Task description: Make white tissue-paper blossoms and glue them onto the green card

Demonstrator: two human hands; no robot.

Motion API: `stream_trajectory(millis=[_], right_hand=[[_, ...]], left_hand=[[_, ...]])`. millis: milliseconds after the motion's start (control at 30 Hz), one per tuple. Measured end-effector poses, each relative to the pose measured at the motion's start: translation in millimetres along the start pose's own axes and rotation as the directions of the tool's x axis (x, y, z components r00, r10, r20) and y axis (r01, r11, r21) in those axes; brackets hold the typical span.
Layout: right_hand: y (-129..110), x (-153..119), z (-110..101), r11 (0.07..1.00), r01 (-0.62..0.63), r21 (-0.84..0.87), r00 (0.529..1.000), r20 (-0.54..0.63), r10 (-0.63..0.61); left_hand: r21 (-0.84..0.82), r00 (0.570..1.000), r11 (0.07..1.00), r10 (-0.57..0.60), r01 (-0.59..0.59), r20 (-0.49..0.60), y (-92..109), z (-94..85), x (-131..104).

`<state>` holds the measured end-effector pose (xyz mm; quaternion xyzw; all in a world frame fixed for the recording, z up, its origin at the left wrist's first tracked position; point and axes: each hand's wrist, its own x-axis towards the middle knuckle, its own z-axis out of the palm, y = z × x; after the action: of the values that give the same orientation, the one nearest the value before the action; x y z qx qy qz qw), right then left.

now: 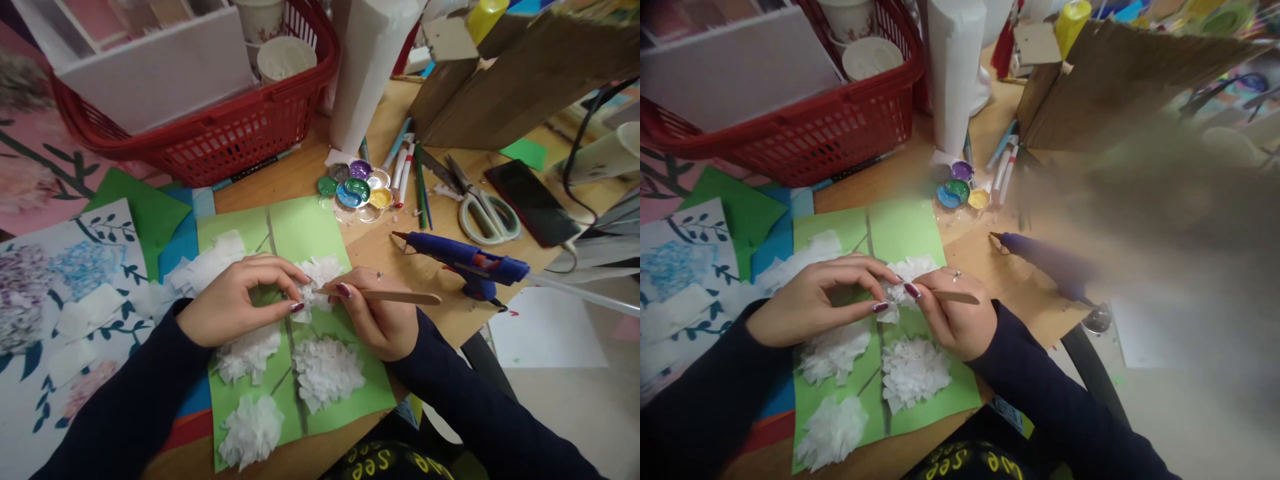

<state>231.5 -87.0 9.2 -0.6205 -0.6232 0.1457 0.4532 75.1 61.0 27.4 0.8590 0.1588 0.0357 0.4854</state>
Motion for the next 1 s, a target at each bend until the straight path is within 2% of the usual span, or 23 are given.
stream_trajectory(millis=[133,300,533,667,833,1000], right_hand=[[2.2,1.3,0.9,1.000,0.011,-0.021,0.998,0.055,-0.010],[5.9,-2.3,3.6,1.000,-0.005,0.001,1.000,0.004,0.005],[2.9,0.4,-0.2,1.000,-0.006,0.005,0.999,0.045,0.006],[3.4,-3.3,-2.2,0.999,-0.013,0.048,1.000,-0.014,0.014],[-1.6,-6.4,-8.7,0.990,0.003,0.143,0.994,-0.113,0.013],[-2.8,-1.8,-7.2,0.994,0.069,0.081,0.997,-0.023,-0.067]], left_hand=[[0.013,1.000,1.000,0.009,-0.009,0.013,-0.3,-0.4,0.8],[0.093,1.000,0.996,-0.010,0.011,-0.011,2.5,3.1,2.3],[0.121,0.979,0.985,-0.103,0.125,-0.175,10.6,17.5,5.4],[0.134,0.969,0.980,-0.119,0.150,-0.216,11.7,22.3,6.6],[0.135,0.970,0.979,-0.123,0.153,-0.209,10.2,22.8,6.6],[0.120,0.968,0.980,-0.130,0.159,-0.215,10.7,23.5,6.9]])
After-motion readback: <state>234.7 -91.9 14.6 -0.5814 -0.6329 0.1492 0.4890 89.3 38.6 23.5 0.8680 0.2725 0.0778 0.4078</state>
